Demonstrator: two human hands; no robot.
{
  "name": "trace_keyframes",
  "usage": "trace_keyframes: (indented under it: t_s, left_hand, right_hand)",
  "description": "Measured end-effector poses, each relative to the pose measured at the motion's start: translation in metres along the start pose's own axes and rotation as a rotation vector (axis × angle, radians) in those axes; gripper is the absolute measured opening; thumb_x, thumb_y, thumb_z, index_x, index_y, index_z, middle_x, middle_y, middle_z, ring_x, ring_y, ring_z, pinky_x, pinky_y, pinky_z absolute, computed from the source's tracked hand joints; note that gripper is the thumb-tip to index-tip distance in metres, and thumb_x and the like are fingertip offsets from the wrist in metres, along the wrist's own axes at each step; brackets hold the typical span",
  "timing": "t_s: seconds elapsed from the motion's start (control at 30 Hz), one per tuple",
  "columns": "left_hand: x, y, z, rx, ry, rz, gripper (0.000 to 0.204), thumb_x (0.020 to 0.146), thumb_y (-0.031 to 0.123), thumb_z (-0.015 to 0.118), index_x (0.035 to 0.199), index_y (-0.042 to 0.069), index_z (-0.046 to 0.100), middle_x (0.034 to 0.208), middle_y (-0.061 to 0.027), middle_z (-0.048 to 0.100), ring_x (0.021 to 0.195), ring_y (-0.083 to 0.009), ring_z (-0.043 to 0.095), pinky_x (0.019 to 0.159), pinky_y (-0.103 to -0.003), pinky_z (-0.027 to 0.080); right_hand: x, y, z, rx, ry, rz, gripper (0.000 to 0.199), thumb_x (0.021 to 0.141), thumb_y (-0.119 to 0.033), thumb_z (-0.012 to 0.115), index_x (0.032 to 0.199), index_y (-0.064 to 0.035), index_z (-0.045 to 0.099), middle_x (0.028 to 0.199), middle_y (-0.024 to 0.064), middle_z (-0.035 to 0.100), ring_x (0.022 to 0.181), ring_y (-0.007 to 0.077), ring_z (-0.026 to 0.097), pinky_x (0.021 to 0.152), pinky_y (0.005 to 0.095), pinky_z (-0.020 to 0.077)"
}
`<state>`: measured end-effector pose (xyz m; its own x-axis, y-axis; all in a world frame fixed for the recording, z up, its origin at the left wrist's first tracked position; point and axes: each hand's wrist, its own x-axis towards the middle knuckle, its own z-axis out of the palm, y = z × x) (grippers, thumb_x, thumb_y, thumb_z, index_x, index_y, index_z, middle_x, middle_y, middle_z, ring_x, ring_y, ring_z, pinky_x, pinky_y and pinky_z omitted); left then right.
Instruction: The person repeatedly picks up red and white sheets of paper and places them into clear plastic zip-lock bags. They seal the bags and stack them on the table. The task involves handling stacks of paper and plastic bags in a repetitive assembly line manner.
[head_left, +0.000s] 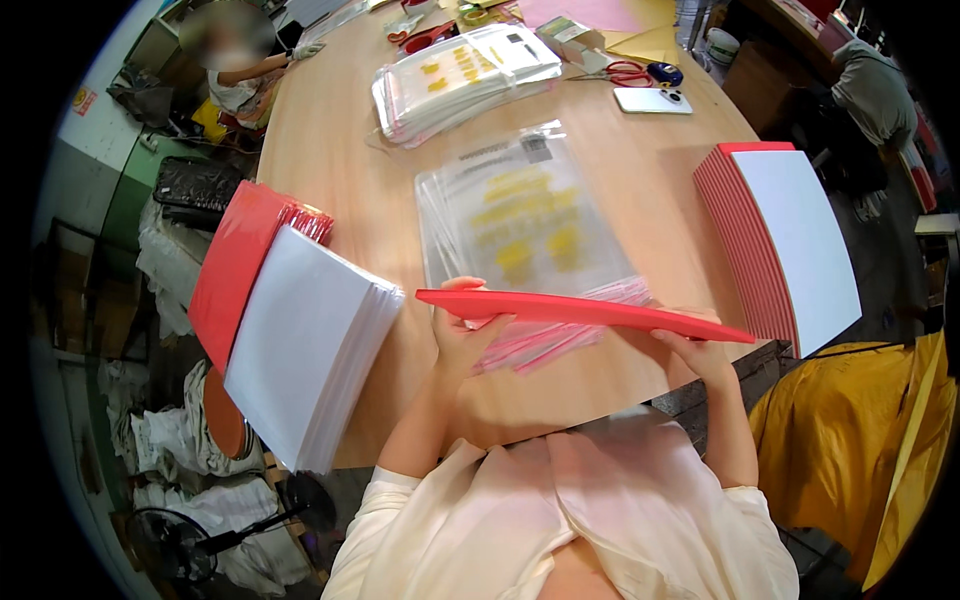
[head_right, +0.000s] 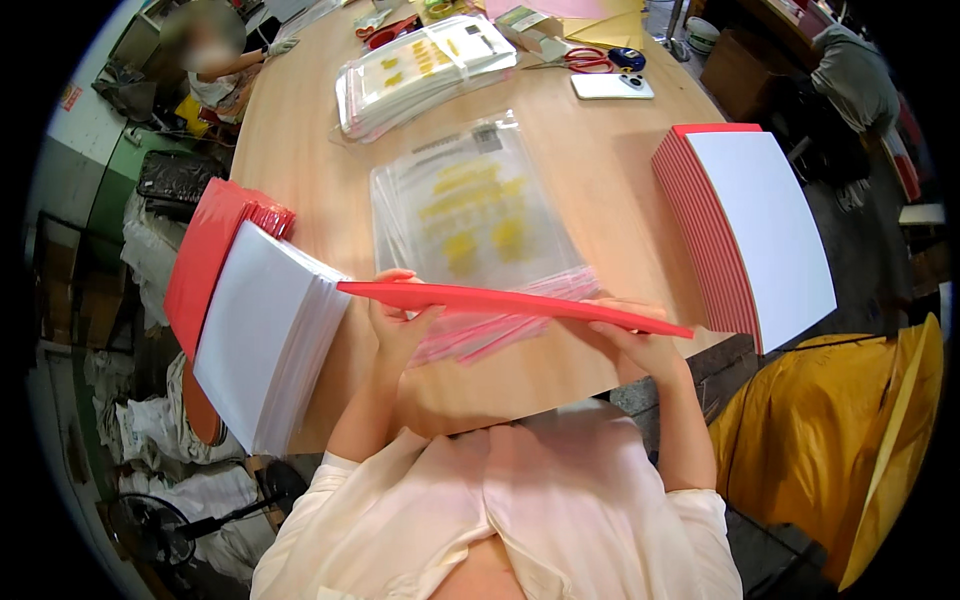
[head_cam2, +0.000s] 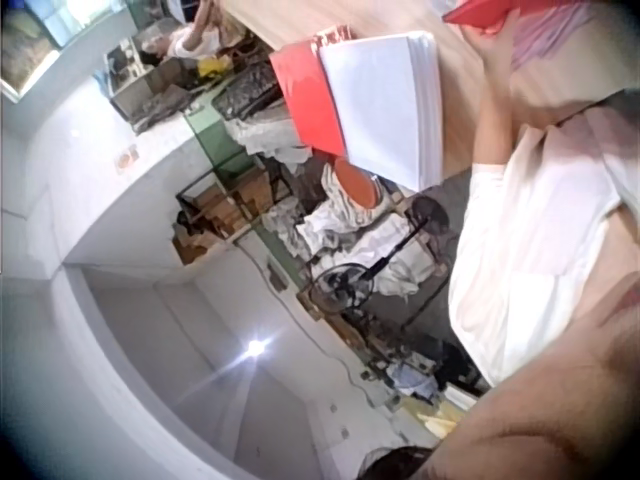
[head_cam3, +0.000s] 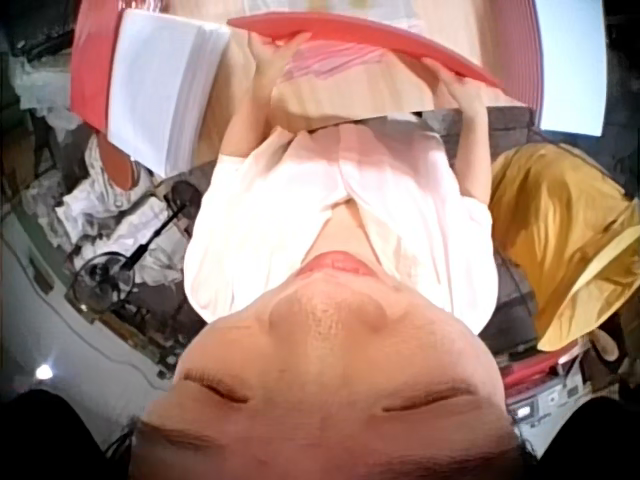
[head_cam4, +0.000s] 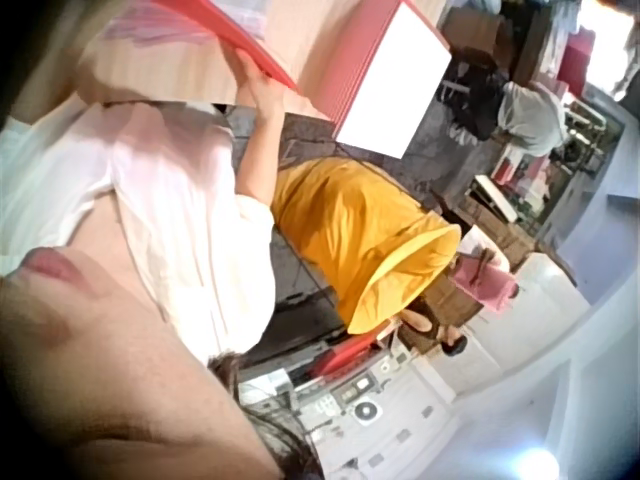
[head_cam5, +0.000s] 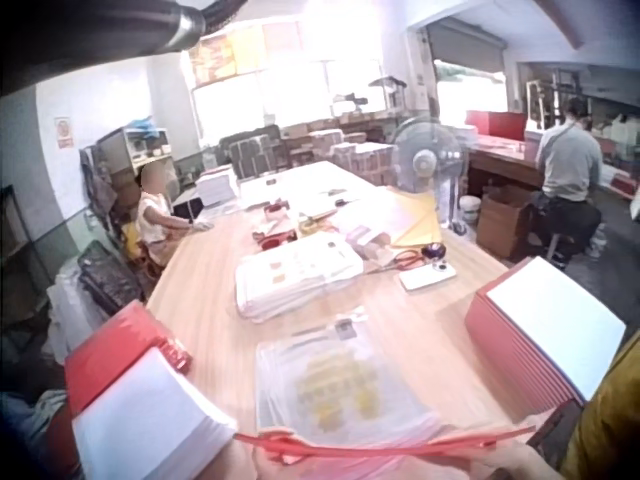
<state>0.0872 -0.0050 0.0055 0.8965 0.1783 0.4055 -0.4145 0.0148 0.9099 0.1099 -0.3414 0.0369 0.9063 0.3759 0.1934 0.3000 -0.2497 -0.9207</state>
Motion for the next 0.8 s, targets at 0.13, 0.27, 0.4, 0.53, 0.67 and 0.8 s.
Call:
trace_keyframes:
  t_s: [0.13, 0.27, 0.4, 0.53, 0.67, 0.8]
  left_hand:
    - [-0.008, -0.010, -0.006, 0.094, -0.033, -0.061, 0.045, 0.073, -0.010, 0.077, 0.111, 0.000, 0.055, 0.101, -0.0096, 0.067, 0.091, -0.0154, 0.066, 0.081, -0.029, 0.056]
    - [-0.002, 0.016, 0.006, 0.042, -0.043, -0.110, 0.041, 0.078, -0.007, 0.073, 0.114, -0.002, 0.055, 0.104, -0.0095, 0.067, 0.096, -0.0164, 0.065, 0.083, -0.030, 0.055]
    - [0.016, 0.017, 0.000, -0.062, -0.100, -0.165, 0.040, 0.089, 0.005, 0.067, 0.125, 0.001, 0.051, 0.108, -0.0090, 0.066, 0.103, -0.0161, 0.062, 0.088, -0.033, 0.052]
    - [0.026, 0.001, -0.027, 0.633, -0.426, -0.028, 0.026, 0.090, 0.009, 0.063, 0.116, 0.003, 0.065, 0.127, -0.0142, 0.061, 0.122, -0.0247, 0.056, 0.098, -0.034, 0.048]
    - [0.020, 0.004, -0.021, 0.969, -0.554, 0.164, 0.029, 0.084, 0.017, 0.071, 0.109, 0.004, 0.069, 0.124, -0.0144, 0.062, 0.123, -0.0277, 0.054, 0.099, -0.037, 0.047]
    - [0.018, 0.006, -0.013, 1.112, -0.567, 0.273, 0.032, 0.079, 0.019, 0.073, 0.106, 0.003, 0.069, 0.120, -0.0130, 0.064, 0.117, -0.0275, 0.058, 0.097, -0.036, 0.049]
  right_hand:
    - [0.005, -0.008, 0.000, -0.079, -0.022, -0.213, 0.025, 0.082, -0.007, 0.066, 0.104, 0.0045, 0.069, 0.099, 0.0173, 0.071, 0.089, 0.0251, 0.069, 0.081, 0.0308, 0.0532]
    - [-0.017, -0.022, -0.005, -0.180, -0.004, -0.162, 0.026, 0.086, -0.007, 0.063, 0.109, 0.0041, 0.067, 0.101, 0.0180, 0.070, 0.092, 0.0254, 0.069, 0.082, 0.0313, 0.0528]
    - [-0.066, -0.024, -0.011, 0.372, 0.272, 0.262, 0.023, 0.086, 0.003, 0.066, 0.109, 0.0007, 0.065, 0.102, 0.0059, 0.069, 0.092, 0.0128, 0.064, 0.081, 0.0281, 0.0517]
    - [-0.111, -0.001, -0.020, 0.578, 0.343, 0.545, 0.030, 0.086, 0.001, 0.066, 0.115, -0.0004, 0.060, 0.108, 0.0076, 0.065, 0.096, 0.0164, 0.063, 0.082, 0.0303, 0.0527]
    - [-0.148, 0.012, -0.015, 0.661, 0.464, 0.797, 0.034, 0.087, -0.001, 0.064, 0.120, -0.0007, 0.055, 0.112, 0.0098, 0.062, 0.096, 0.0182, 0.064, 0.081, 0.0317, 0.0537]
    - [-0.164, 0.019, -0.018, 0.770, 0.456, 0.755, 0.039, 0.088, -0.002, 0.061, 0.126, -0.0005, 0.050, 0.115, 0.0106, 0.061, 0.096, 0.0194, 0.065, 0.079, 0.0324, 0.0565]
